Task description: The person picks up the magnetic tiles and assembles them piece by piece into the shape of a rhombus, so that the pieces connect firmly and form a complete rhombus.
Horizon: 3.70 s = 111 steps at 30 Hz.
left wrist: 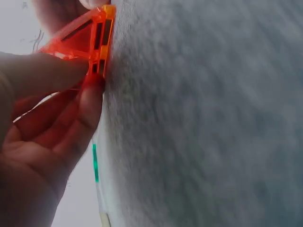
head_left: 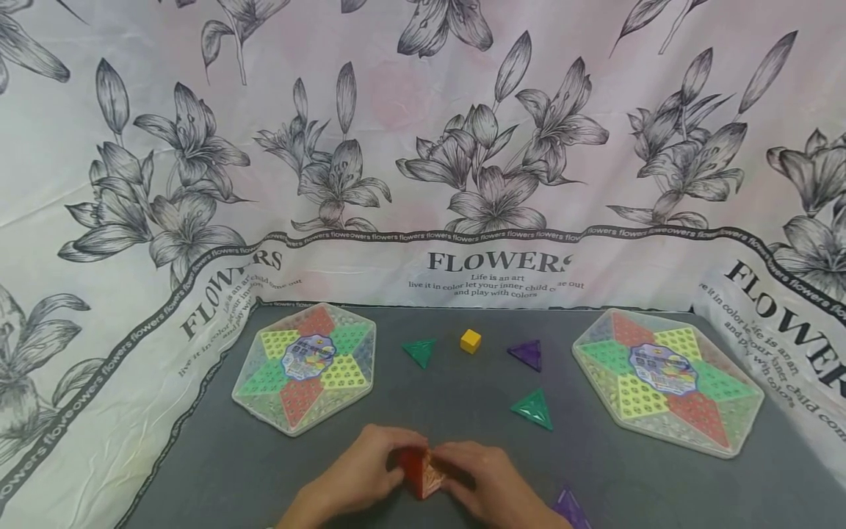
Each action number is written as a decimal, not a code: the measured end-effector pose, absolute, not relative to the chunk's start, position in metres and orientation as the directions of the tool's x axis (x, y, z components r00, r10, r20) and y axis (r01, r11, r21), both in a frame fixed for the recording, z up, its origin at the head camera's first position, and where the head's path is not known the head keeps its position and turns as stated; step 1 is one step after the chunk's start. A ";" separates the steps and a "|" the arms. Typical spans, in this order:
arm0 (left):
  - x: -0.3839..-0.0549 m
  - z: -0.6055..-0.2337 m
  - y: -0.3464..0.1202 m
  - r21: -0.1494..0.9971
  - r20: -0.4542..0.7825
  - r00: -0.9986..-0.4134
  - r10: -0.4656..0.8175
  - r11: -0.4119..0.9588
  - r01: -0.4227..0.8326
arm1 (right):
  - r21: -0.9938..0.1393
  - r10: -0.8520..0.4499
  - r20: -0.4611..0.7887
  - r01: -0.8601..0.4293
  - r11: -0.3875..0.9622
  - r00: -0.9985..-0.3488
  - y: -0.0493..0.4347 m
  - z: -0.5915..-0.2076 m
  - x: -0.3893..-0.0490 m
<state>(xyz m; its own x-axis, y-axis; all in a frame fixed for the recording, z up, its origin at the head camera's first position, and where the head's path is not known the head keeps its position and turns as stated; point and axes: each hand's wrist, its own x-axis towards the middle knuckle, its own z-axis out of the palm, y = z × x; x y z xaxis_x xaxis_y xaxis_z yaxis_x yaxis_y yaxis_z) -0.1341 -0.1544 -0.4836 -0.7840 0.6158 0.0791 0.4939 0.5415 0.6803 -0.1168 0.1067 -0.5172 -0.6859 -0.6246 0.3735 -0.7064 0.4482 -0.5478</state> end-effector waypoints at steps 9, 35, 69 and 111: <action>-0.139 -0.484 -0.147 0.607 0.116 -0.779 0.616 0.577 0.546 | -0.528 -0.546 0.364 -0.650 0.547 -0.755 0.108 -0.515 -0.116; -0.136 -0.547 -0.142 0.520 0.130 -0.805 0.579 0.652 0.552 | -0.825 -0.554 0.155 -0.416 0.384 -0.818 0.128 -0.511 -0.098; -0.128 -0.470 -0.161 0.848 -0.067 -0.827 0.559 0.469 0.248 | -0.821 -0.358 0.216 -0.368 0.437 -0.908 0.115 -0.524 -0.089; -0.252 -0.470 -0.156 0.938 0.213 -0.920 0.329 0.194 0.286 | -0.776 -0.342 0.314 -0.447 0.445 -0.886 0.114 -0.532 -0.090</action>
